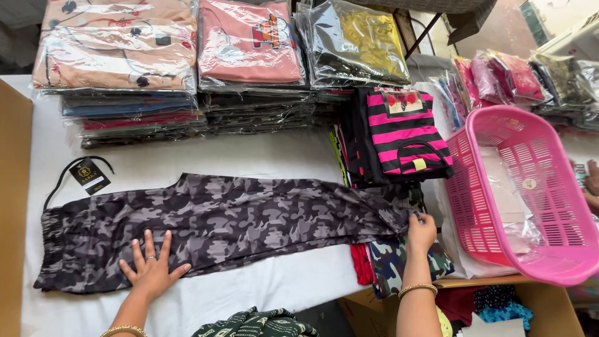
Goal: The person folds several items of clothing on a white table surface. They handle a black t-shirt, a pink and black striped top, and a pair of camouflage shorts, folding each one neatly and placing them into a stack.
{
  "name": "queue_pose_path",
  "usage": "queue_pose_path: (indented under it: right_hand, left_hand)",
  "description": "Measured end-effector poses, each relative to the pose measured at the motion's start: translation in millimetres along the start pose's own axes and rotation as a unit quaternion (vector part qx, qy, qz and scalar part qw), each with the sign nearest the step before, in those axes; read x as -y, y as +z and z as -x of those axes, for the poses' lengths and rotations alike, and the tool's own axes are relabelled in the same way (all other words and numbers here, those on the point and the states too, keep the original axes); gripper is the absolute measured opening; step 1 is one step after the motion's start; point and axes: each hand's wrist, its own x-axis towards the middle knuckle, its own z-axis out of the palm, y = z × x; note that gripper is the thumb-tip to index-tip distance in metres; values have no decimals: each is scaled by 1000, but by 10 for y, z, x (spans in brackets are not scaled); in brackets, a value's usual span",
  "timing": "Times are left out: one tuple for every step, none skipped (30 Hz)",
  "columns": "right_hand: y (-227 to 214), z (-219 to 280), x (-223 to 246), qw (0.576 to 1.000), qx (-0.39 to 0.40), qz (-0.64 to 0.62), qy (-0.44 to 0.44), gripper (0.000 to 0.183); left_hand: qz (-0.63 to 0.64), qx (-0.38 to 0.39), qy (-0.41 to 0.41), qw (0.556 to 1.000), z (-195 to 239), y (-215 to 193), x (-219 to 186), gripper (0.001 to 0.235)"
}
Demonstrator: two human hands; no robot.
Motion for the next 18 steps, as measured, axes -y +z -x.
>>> queue_pose_path:
  right_hand:
    - [-20,108,203,1000,1,0,3,24]
    - [-55,215,402,988,48,7,-148,32]
    - [-91,321,605,951,93,14,-296,44]
    - [-122,433,764,951,92,13,-294,44]
    - [-153,549,926,928,107,122,-334,44]
    - [-177,650,1100,891,122,230,-371,46]
    - [-197,628,1087,891,122,229,-372,46]
    - [-202,599,1085,912,147,155,-350,38]
    - [-204,571,1084,926,171,80,-326,31]
    - [-205,472,1017,926,173,81,-327,31]
    - [-205,369,947,954,207,-55,-211,23]
    - [-255,269,855,951,230,-187,-86,16]
    - [-204,57,622,952,228,-184,-84,16]
    - [-167,-168,398,963,223,-136,-60,20]
    - [-137,-388,178,971,218,-88,-36,36]
    - [-135,-322,314,971,217,-88,-39,36]
    - [-133,-249,452,979,181,75,-57,34]
    - [-96,-158,587,959,141,235,-74,38]
  left_hand:
    - [-3,1,-1,1000,-4,20,13,117]
    - [-4,6,-2,1000,-16,36,19,116]
    - [-6,11,-2,1000,-27,50,26,116]
    - [-8,11,-1,1000,-35,40,22,116]
    - [-8,13,-1,1000,-41,28,24,116]
    - [-6,16,-3,1000,-40,29,20,116]
    - [-5,15,-3,1000,-39,24,10,116]
    - [-8,16,-7,1000,-35,21,4,116]
    - [-11,18,-10,1000,-34,20,1,117]
    - [-11,19,-12,1000,-23,11,17,117]
    - [-10,16,-12,1000,-13,4,30,116]
    - [-11,14,-9,1000,-13,6,12,116]
    - [-12,17,-6,1000,-2,19,27,116]
    - [-10,17,-4,1000,-11,23,25,116]
    - [-8,16,-2,1000,-15,25,27,116]
    - [-6,14,-1,1000,-35,25,7,116]
    - [-6,16,-2,1000,-53,23,-8,117]
    - [-7,19,-6,1000,-45,26,11,117]
